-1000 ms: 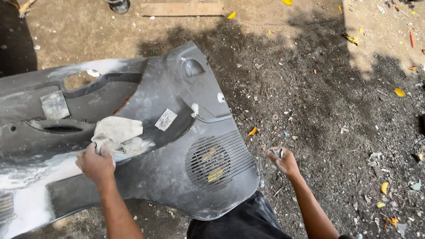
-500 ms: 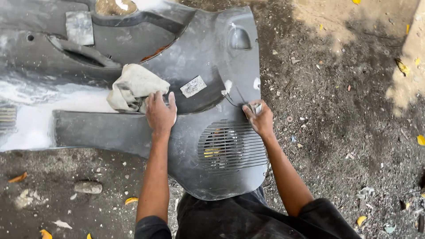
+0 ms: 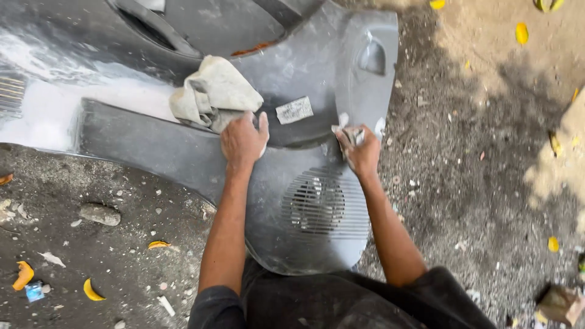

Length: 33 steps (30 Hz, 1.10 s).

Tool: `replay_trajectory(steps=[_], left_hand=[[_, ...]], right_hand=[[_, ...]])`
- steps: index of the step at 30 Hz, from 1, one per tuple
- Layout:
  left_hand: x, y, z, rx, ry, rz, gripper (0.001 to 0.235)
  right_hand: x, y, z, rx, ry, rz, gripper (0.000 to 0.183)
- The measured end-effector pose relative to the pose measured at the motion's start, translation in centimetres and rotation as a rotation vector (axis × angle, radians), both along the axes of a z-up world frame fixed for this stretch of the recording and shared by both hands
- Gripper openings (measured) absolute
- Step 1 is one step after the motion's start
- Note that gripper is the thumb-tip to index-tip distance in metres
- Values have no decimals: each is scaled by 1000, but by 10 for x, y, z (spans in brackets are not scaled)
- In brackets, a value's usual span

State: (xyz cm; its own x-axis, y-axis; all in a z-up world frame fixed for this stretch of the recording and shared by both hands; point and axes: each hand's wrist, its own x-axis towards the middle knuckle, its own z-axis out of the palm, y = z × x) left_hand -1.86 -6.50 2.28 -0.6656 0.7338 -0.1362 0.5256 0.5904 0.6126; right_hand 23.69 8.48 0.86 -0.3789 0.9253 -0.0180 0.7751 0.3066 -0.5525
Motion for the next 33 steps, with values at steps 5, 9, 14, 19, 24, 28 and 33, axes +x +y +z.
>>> replay_trajectory(steps=[5,9,14,19,24,28,33], left_hand=[[5,-2,-8,40,11,-19,43],[3,-2,-12,76,34,-14,42],[-8,3,-9,89,30,-15,40],[-3,-2,-13,89,13,-41,38],[-3,-1,0,20,-22,-17,37],[-8,-3,8,119,42,34,37],[1,-9,1,68,26,-10,39]], right_hand=[[-2,-8,-3,113,145,1,33],[-5,-7,0,-119,147,-173,31],[-11,16,25,49,195,27,31],[16,-5,12,-307,338,60,28],[5,16,-8,62,183,91,24],[-5,4,-1,68,8,-25,27],[-7,-4,9,-35,60,-83,34]])
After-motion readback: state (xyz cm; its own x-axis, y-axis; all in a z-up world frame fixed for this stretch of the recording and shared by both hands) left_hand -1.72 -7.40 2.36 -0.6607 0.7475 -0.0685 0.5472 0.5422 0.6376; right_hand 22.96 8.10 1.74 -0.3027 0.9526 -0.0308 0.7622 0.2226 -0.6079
